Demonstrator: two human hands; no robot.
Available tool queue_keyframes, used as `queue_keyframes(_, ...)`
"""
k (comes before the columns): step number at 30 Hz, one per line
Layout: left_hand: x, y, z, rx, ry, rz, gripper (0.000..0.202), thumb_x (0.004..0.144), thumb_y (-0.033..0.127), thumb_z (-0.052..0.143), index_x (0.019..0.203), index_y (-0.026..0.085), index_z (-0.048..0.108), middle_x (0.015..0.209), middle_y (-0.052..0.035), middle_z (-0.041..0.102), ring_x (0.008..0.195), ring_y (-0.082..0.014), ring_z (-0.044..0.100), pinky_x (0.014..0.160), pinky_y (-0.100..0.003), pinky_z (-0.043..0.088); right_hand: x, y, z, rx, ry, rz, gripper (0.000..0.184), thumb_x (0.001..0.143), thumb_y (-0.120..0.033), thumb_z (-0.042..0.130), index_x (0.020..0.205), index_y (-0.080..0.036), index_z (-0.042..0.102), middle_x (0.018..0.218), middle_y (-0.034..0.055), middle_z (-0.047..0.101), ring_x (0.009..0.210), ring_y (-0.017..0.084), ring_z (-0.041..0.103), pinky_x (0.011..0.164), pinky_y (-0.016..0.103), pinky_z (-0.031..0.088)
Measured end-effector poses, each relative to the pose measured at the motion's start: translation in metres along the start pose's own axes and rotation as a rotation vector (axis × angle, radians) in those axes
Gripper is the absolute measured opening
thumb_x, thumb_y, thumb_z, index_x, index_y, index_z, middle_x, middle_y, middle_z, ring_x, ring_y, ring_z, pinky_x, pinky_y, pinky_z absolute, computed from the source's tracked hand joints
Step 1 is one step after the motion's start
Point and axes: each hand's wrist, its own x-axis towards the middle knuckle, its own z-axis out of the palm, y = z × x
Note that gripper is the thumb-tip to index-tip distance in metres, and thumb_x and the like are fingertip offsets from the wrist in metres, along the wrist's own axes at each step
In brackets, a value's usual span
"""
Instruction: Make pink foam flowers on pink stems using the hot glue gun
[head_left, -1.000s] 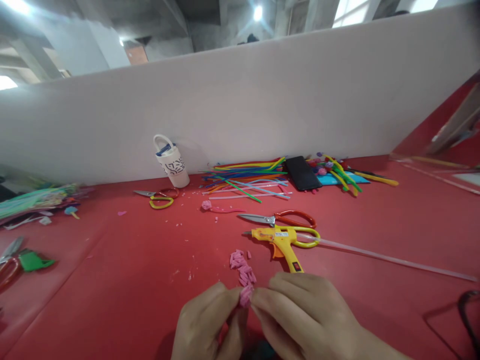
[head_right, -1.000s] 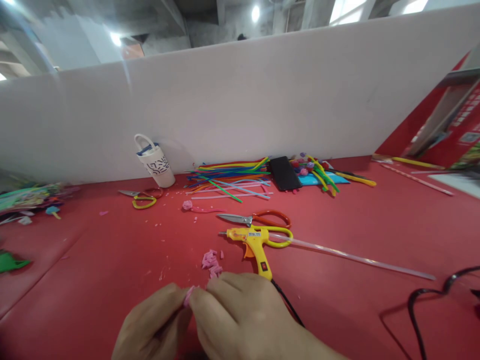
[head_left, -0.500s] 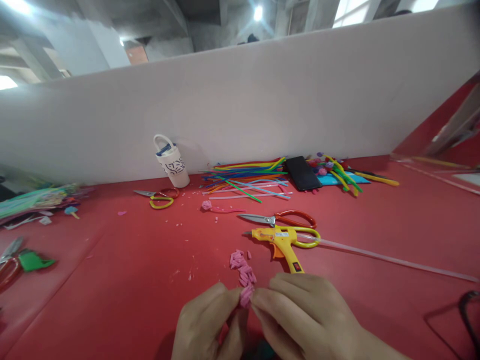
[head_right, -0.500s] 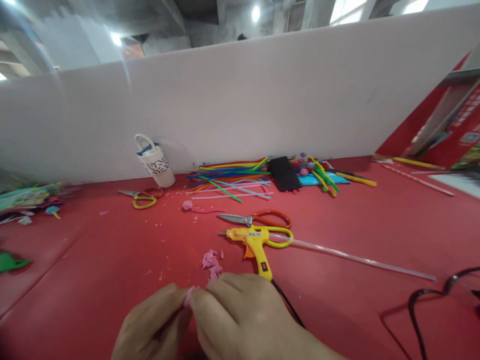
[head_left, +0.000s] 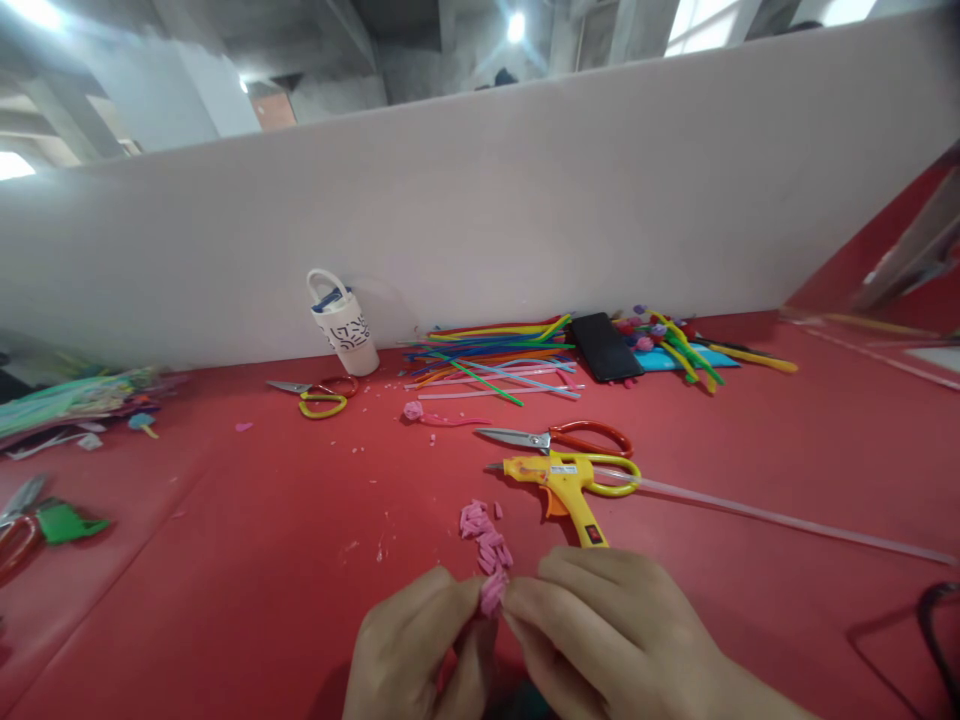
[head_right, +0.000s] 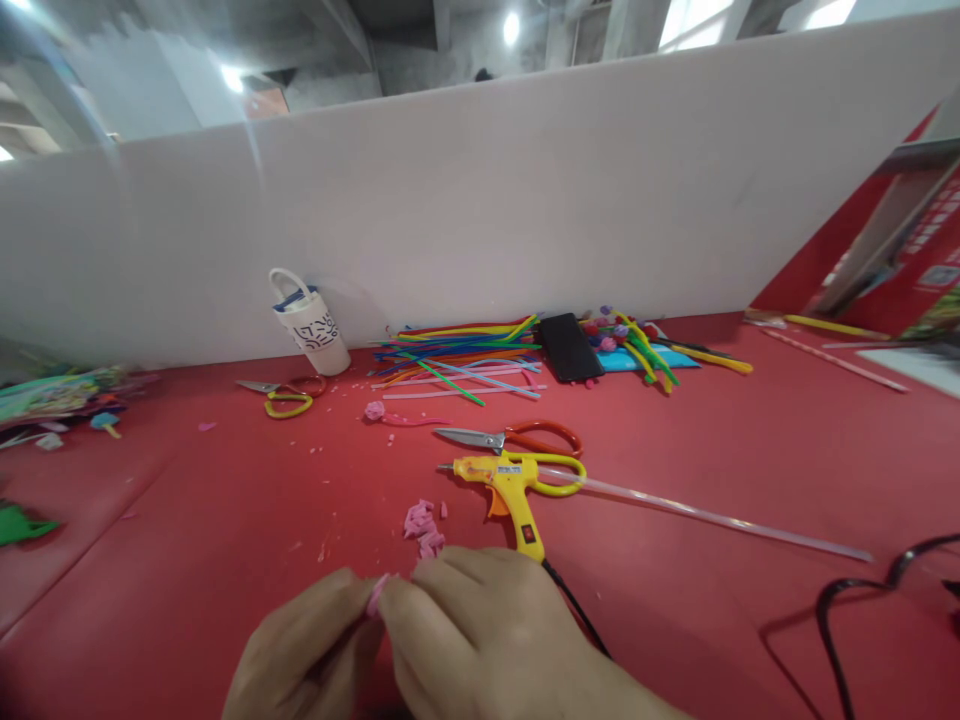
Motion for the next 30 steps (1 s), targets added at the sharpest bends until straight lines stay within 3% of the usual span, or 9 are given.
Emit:
queue_keyframes(12,-0.004,0.0,0.002,-0.038,-0.011,-0.044,0.02,0.08,0.01,0.047,0.063,0.018,0.055,0.048,0.0048,0.042,0.041,-0.008,0.037,0.041,-0.017,0.032,0.0,0.005,0.004,0.027,-0.031,-0.012,0.031,0.089,-0.008,0.035,0.078,-0.015,0.063,0.064,0.0027,0.066,0.06,0.015,0.062,0.059,0.028,0.046)
queue_keyframes(16,-0.006,0.001,0.001,-0.212,-0.037,-0.285,0.02,0.082,0.018,0.048,0.066,0.018,0.06,0.054,0.0016,0.05,0.048,-0.0101,0.044,0.048,-0.019,0.037,0.002,0.004,0.0,0.107,-0.026,0.041,0.024,0.089,-0.011,0.04,0.077,-0.017,0.06,0.064,0.0012,0.065,0.059,0.013,0.06,0.059,0.024,0.045)
queue_keyframes(20,-0.003,0.001,-0.002,-0.612,-0.07,-0.628,0.022,0.081,0.033,0.052,0.07,0.019,0.065,0.053,0.0016,0.05,0.046,-0.0097,0.041,0.045,-0.02,0.034,0.007,0.015,-0.008,0.164,-0.045,0.185,0.015,0.085,-0.013,0.044,0.078,-0.02,0.056,0.063,-0.0013,0.062,0.054,0.011,0.057,0.052,0.021,0.04)
queue_keyframes(23,-0.001,0.0,-0.004,-0.884,-0.073,-0.867,0.027,0.077,0.043,0.058,0.075,0.017,0.067,0.051,0.0022,0.052,0.042,-0.0064,0.035,0.042,-0.018,0.028,0.007,0.036,-0.008,-0.044,-0.189,0.396,0.017,0.085,-0.023,0.046,0.072,-0.021,0.055,0.057,-0.0004,0.06,0.05,0.014,0.056,0.048,0.024,0.035)
queue_keyframes(27,0.002,0.0,-0.003,-1.024,-0.025,-1.033,0.031,0.073,0.047,0.062,0.074,0.016,0.066,0.051,0.0021,0.055,0.04,-0.0042,0.035,0.04,-0.017,0.024,-0.003,0.066,0.004,-0.378,-0.593,0.7,0.028,0.082,-0.038,0.051,0.062,-0.02,0.058,0.056,0.0063,0.062,0.05,0.022,0.06,0.044,0.027,0.027)
queue_keyframes(30,0.004,0.0,-0.002,-1.04,-0.018,-1.064,0.033,0.073,0.048,0.061,0.076,0.016,0.065,0.05,0.0039,0.051,0.039,-0.0038,0.035,0.039,-0.016,0.022,-0.017,0.083,0.018,-0.356,-0.634,0.755,0.029,0.08,-0.04,0.054,0.063,-0.018,0.059,0.066,0.0121,0.066,0.06,0.027,0.063,0.045,0.028,0.027)
